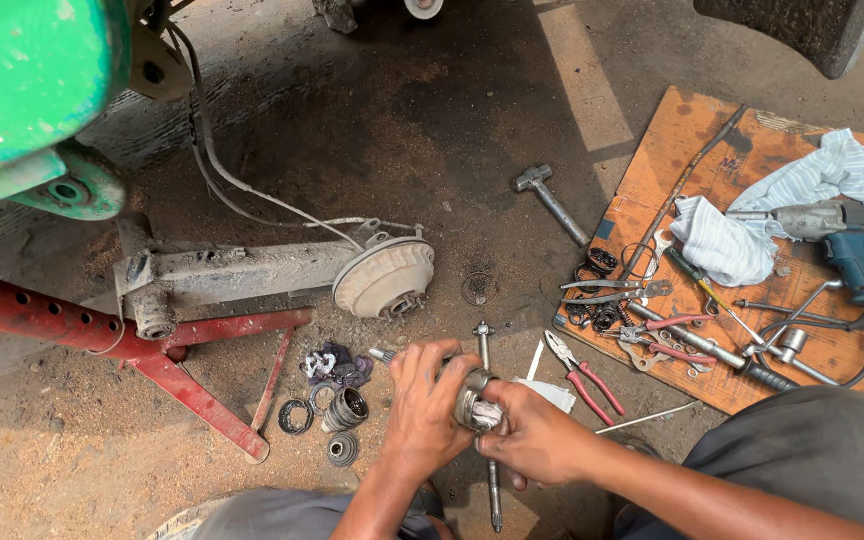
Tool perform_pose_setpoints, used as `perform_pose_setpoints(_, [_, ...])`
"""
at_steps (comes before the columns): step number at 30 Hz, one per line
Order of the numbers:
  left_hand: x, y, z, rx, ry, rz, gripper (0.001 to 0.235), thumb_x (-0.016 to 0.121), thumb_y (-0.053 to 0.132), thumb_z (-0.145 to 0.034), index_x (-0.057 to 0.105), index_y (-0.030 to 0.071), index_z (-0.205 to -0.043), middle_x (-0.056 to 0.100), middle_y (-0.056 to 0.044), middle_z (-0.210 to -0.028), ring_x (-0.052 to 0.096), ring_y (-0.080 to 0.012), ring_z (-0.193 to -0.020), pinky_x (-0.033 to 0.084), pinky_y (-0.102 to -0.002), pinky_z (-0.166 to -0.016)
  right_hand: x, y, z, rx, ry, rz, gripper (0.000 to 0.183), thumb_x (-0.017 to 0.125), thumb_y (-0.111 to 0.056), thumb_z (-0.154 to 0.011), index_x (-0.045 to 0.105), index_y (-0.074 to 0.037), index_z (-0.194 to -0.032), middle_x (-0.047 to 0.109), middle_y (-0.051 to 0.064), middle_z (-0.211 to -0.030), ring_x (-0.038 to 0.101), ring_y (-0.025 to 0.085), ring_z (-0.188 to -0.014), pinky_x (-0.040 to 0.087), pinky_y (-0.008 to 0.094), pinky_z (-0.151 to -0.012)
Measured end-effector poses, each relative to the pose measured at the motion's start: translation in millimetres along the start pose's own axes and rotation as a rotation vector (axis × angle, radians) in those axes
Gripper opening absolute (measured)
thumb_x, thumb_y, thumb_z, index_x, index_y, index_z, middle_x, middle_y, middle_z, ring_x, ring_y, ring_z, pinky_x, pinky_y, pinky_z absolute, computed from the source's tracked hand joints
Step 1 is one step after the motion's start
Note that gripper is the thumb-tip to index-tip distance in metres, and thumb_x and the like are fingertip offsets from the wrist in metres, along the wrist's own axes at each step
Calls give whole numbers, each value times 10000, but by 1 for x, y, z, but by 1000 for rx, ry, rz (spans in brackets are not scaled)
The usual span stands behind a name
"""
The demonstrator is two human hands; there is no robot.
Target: The person cleans a cylindrical metal part using a white cloth, wiping the exterior and interior surfaces. They also use a small metal tool to scrape inside the part and clean their hands with the cloth.
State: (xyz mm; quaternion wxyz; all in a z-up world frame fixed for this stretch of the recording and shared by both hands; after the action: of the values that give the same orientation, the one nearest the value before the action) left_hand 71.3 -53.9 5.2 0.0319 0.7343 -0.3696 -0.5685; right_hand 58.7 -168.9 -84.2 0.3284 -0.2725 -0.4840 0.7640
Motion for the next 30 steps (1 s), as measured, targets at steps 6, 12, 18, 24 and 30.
perform_pose_setpoints(6, [4, -13, 8, -38, -80, 22, 697, 799, 19, -487, 643, 113, -1160, 577, -148, -1235, 535, -376, -1144, 383, -471, -936, 1, -6, 5, -131, -48, 582, 487, 702, -118, -839, 546, -151, -1300, 674, 134, -643, 672, 363, -547, 504, 493, -456])
perform_pose_setpoints(12, [11, -16, 8, -123, -174, 10, 648, 753, -4, -505, 626, 97, -1133, 584, -127, -1179, 526, -375, -1091, 392, -464, -930, -2, -4, -5, -264, 8, 1190, 516, 683, -241, -870, 560, -400, -1346, 693, 129, -704, 705, 364, -596, 521, 506, -457])
perform_pose_setpoints(18, [8, -7, 5, -132, -153, 66, 619, 800, 39, -541, 632, 99, -1134, 572, -131, -1131, 519, -374, -1075, 387, -465, -891, -21, -3, 18, -412, 70, 1194, 579, 687, -297, -836, 584, -424, -1392, 672, 94, -676, 695, 333, -559, 507, 508, -427])
perform_pose_setpoints(24, [11, -20, 3, -140, -190, -47, 614, 759, 12, -506, 638, 107, -1101, 579, -114, -1101, 525, -368, -1066, 385, -453, -894, -10, 9, 3, -237, 22, 1131, 453, 659, -304, -926, 588, -413, -1360, 681, 112, -685, 673, 349, -587, 526, 522, -517])
perform_pose_setpoints(30, [-1, -15, 7, -77, 2, 9, 639, 775, 38, -519, 629, 98, -1138, 637, -111, -1242, 545, -362, -1108, 397, -448, -904, 2, -28, 11, -485, 158, 432, 528, 740, -123, -809, 615, -148, -1321, 650, 100, -647, 666, 285, -540, 541, 464, -496])
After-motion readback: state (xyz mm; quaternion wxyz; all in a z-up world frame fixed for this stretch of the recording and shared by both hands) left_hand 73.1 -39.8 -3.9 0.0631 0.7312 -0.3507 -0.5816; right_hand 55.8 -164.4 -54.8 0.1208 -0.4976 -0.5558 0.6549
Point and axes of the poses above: each hand's wrist, its own z-axis away from the middle knuckle, its own x-axis out of the palm, y = z × x, the point moved 7 cm from there along -z, towards the middle knuckle
